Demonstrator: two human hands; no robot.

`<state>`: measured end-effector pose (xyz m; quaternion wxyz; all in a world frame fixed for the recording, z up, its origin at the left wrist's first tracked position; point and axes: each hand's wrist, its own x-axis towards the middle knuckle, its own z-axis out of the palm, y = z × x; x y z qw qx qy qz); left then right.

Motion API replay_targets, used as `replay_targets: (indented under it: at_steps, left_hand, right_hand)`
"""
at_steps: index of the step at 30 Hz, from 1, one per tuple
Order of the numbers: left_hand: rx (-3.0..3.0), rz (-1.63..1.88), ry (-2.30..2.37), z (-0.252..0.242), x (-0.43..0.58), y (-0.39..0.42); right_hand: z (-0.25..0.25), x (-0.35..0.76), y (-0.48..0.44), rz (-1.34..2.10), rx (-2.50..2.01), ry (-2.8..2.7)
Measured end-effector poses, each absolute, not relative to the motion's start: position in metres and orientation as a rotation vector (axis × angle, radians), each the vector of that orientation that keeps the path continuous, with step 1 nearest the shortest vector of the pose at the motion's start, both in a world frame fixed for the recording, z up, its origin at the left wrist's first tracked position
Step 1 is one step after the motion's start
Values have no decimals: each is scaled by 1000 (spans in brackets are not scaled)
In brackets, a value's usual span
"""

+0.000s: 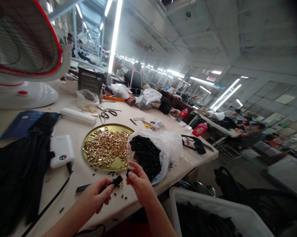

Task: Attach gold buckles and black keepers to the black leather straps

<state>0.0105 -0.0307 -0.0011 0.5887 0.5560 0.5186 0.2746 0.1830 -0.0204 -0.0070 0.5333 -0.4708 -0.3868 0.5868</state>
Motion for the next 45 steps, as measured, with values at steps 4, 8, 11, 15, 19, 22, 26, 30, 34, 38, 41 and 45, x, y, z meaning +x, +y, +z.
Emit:
replay_targets:
  at_steps: [4,8,11,15,19,22,26,30,34,38,41,45]
  left_hand:
    - [1262,709,1237,7,10,-34]
    - [1260,733,1224,6,4,-35]
    - [1292,690,1225,4,4,-34]
    - [1372,667,1262,5,4,-33]
    - [1427,649,1274,4,1,-32]
    - [1428,666,1278,4,0,-32]
    - [1400,625,1265,4,4,-35]
    - [1443,575,1280,2,7,-36]
    - [1547,611,1320,-1,3,-34]
    - [1614,625,1358,-4,-1,-33]
    - [1650,618,1393,-6,-1,-32]
    - [1676,611,1411,-4,0,-33]
  right_hand:
    - [-5,164,-31,1680,-903,-540]
    - [-8,156,-32,1698,-875,-329]
    - [-9,148,-34,1713,-855,-268]
    - [-14,139,-39,1655,-899,-402]
    - [-21,142,-41,1593,-965,-603]
    - [-23,145,-40,1601,-967,-560]
    - [-20,145,-38,1619,-898,-408]
    - [-19,141,-41,1621,-851,-454]
    - [-22,141,-44,1513,-963,-629]
    - [-21,144,-46,1402,-1072,-830]
    - [-19,148,-45,1345,-1175,-889]
    - [-19,153,-42,1288,-1259,-921]
